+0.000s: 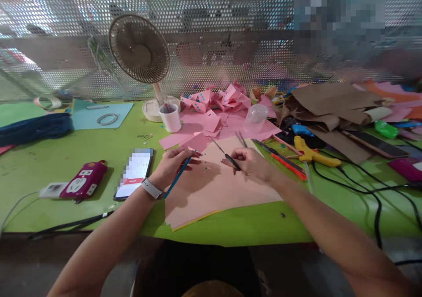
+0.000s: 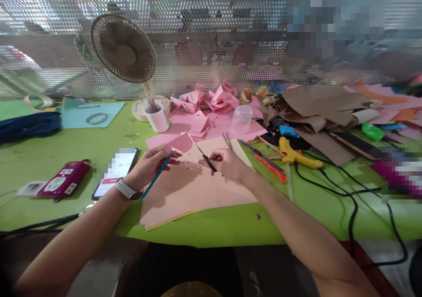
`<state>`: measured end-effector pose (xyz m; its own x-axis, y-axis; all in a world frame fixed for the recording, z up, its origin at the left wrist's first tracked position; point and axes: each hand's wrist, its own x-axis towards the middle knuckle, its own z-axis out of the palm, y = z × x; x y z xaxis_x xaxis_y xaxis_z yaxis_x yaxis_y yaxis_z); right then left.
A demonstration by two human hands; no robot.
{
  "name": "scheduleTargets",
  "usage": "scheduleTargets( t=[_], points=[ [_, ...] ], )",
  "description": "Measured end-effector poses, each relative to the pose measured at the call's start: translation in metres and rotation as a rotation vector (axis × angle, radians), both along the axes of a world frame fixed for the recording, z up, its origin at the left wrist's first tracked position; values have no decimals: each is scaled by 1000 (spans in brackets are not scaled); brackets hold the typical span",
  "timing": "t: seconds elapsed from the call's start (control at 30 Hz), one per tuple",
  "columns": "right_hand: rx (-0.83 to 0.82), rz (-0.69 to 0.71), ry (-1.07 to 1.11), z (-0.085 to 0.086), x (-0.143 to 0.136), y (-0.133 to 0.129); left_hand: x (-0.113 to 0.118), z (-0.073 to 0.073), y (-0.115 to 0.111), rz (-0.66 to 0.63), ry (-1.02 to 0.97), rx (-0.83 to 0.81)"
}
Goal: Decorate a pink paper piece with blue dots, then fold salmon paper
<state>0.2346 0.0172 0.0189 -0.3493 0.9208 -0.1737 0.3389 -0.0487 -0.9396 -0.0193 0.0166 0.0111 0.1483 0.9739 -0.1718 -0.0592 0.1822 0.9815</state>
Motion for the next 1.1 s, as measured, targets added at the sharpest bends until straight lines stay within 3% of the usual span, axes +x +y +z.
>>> scheduleTargets(
  t=[0.13,0.37,0.5,0.67,0.77,0.9,1.1],
  points=[
    [46,-118,-101,0,2,8,1,7,-3,-36,125,83],
    [359,-216,-330,-8,18,30,8,18,-7,-82,243,195],
    [318,-240,-451,-8,24,38,7,29,-5,-26,263,173],
    [284,-205,-631,1,24,41,10,42,-2,-83,282,107],
    [267,-150,-787,5,24,43,23,47,11,-90,261,133],
    [231,-97,-868,8,23,47,58,47,45,-58,232,240],
    [263,-204,-874,12,23,46,101,36,97,69,127,168]
  ],
)
